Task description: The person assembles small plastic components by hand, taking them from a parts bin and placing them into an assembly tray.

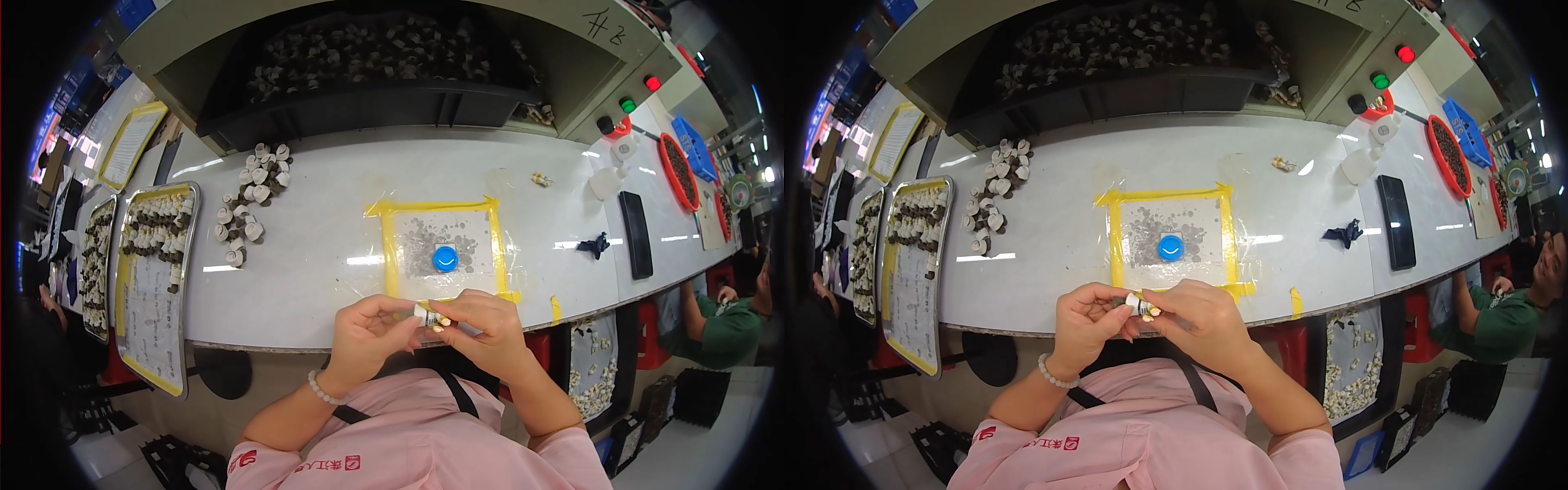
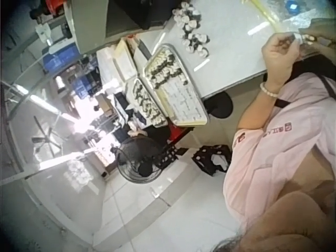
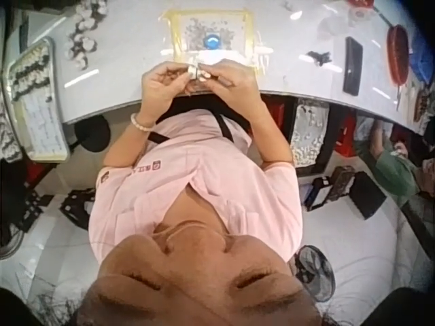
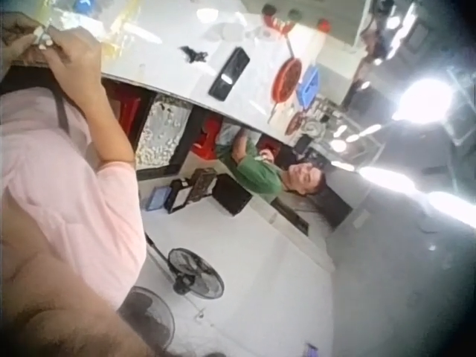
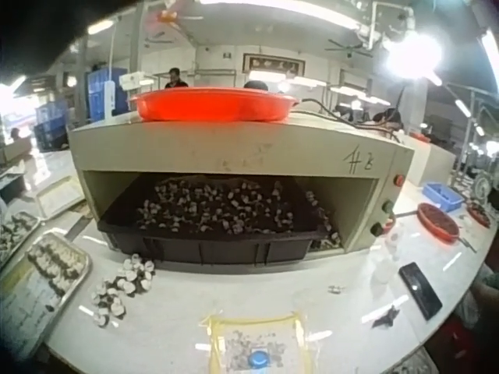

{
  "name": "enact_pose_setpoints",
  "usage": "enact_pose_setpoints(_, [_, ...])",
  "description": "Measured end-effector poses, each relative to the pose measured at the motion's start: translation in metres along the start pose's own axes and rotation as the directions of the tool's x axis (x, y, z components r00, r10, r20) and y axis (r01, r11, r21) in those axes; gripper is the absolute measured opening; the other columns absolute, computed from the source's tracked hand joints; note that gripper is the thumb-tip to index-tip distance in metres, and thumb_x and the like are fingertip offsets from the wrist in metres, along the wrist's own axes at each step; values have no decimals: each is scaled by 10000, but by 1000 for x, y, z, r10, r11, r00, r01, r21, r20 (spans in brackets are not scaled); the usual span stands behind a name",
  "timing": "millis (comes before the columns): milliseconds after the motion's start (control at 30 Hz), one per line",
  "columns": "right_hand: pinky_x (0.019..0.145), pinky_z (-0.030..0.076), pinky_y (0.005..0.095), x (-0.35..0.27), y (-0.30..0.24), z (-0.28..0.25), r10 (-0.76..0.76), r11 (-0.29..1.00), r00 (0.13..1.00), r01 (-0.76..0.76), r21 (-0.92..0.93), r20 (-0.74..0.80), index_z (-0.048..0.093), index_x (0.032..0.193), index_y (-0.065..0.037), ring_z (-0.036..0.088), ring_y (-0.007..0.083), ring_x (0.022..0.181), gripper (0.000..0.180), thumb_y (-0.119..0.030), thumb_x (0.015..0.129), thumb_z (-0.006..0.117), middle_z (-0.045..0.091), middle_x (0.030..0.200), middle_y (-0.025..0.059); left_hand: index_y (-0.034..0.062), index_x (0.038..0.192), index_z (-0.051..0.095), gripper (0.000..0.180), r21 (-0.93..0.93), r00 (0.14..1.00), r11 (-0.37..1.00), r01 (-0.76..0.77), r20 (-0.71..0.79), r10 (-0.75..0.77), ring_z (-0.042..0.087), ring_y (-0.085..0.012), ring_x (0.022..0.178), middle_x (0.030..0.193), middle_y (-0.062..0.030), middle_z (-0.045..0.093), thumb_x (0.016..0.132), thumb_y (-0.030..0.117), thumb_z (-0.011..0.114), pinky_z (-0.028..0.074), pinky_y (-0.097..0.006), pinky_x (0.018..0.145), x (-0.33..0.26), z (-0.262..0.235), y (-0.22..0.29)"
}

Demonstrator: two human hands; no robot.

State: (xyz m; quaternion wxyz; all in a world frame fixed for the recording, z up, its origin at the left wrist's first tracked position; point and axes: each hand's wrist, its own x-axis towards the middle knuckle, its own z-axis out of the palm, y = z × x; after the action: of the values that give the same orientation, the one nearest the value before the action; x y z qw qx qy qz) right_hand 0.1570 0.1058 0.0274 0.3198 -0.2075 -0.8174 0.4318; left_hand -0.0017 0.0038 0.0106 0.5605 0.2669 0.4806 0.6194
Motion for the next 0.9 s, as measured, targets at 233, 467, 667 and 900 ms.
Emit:
enact_pose_setpoints(233, [546, 434, 282, 1, 2, -1, -32, 999, 998, 31, 26, 48, 671, 982, -11, 577, 201, 600, 324, 1, 665, 740, 631, 703, 74, -50, 1023, 582, 179, -51, 996, 998, 36, 87, -32, 638, -113, 692, 867, -105, 659, 847, -27, 609, 539, -223, 612, 2, -7, -2])
enact_pose_setpoints(467, [583, 467, 322, -6, 6, -1, -33, 999, 997, 33, -5, 72, 648, 982, -12, 601, 241, 659, 304, -22, 689, 728, 622, 723, 83, -55, 1032, 564, 184, 17, 992, 1000, 15, 128, -17, 645, -124, 777, 922, -106, 649, 851, -41, 596, 546, -230, 667, 2, -4, -1])
enact_pose_setpoints(667, [543, 421, 295, -10, 16, 3, -107, 994, 994, 107, 22, 7, 662, 1003, -12, 560, 217, 584, 349, 11, 660, 727, 608, 685, 75, -64, 1047, 550, 195, 44, 986, 999, 22, 165, -29, 640, -139, 842, 992, -119, 631, 854, -57, 580, 548, -244, 727, 2, -6, -2])
enact_pose_setpoints(900, [539, 440, 318, -11, 20, 1, -160, 987, 987, 160, 9, 9, 647, 1006, -13, 546, 224, 594, 353, 15, 664, 727, 577, 682, 70, -61, 1049, 551, 200, 56, 982, 998, 26, 187, -36, 632, -120, 856, 986, -97, 627, 851, -65, 579, 536, -229, 715, 3, -5, -2])
